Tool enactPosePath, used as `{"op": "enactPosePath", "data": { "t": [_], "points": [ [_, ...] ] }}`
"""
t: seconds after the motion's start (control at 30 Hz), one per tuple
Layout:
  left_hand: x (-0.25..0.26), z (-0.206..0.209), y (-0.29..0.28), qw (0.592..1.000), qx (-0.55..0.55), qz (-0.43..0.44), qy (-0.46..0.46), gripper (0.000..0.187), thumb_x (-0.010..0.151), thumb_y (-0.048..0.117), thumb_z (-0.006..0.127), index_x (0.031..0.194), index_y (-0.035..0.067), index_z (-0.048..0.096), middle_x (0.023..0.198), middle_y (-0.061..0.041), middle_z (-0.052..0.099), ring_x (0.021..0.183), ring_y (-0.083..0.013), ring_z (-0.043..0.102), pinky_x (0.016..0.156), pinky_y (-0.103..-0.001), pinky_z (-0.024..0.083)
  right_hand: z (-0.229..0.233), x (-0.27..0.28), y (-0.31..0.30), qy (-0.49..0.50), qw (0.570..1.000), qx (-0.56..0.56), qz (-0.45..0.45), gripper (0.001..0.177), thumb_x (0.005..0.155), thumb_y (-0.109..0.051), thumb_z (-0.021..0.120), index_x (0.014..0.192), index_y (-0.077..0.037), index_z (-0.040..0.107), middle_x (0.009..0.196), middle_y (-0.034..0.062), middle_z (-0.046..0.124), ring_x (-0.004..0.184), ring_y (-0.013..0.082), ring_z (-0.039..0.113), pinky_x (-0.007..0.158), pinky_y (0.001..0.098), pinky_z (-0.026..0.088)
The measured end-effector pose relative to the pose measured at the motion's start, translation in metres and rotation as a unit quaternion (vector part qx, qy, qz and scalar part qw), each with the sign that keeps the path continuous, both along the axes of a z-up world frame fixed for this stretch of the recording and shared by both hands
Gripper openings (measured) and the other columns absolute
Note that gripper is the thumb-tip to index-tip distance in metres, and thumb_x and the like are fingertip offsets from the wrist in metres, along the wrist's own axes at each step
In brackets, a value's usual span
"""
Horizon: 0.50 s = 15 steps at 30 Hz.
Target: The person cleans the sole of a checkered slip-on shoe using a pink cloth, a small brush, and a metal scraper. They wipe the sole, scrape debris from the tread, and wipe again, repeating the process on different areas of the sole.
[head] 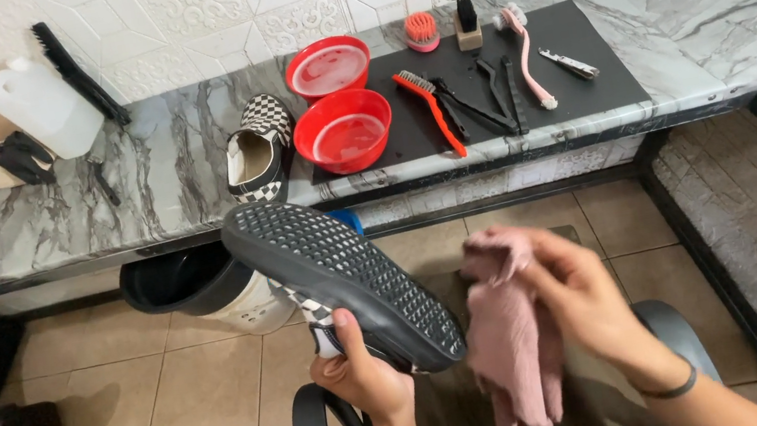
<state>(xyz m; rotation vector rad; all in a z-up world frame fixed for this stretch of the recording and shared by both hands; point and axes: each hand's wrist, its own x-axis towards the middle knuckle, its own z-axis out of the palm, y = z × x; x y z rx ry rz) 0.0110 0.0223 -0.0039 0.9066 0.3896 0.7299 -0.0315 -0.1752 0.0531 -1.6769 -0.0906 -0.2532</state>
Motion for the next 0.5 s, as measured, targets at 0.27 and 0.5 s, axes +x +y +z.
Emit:
{"op": "enactPosePath", "data": {
  "t": [0.27,0.5],
  "points": [
    [-0.014,0.004,0.011,0.902,0.39,-0.14,-0.12,0.025,0.093,0.022,0.068,0.104,0.001,0.075,0.092,-0.007,0.081,0.081,-0.0151,0.075,0.07,-0.029,0.056,0.087,0.066,-0.126,-0.349,0.928,-0.052,-0.115,0.037,0.126,0.007,0.035,0.161,0.003,0.027,0.154,0.0386,0.045,0.14,0.0507,0.052,0.125,0.0582,0.049],
    [0.006,-0.039,0.013,0.886,0.426,-0.184,0.006,0.072,0.08,0.032,0.079,0.142,0.001,0.056,0.13,-0.019,0.072,0.122,-0.033,0.07,0.098,-0.038,0.054,0.096,0.184,-0.184,-0.31,0.892,-0.24,-0.226,0.035,0.116,0.008,0.052,0.151,0.007,0.05,0.14,0.0243,0.063,0.126,0.0309,0.058,0.104,0.0411,0.049]
  ]
}}
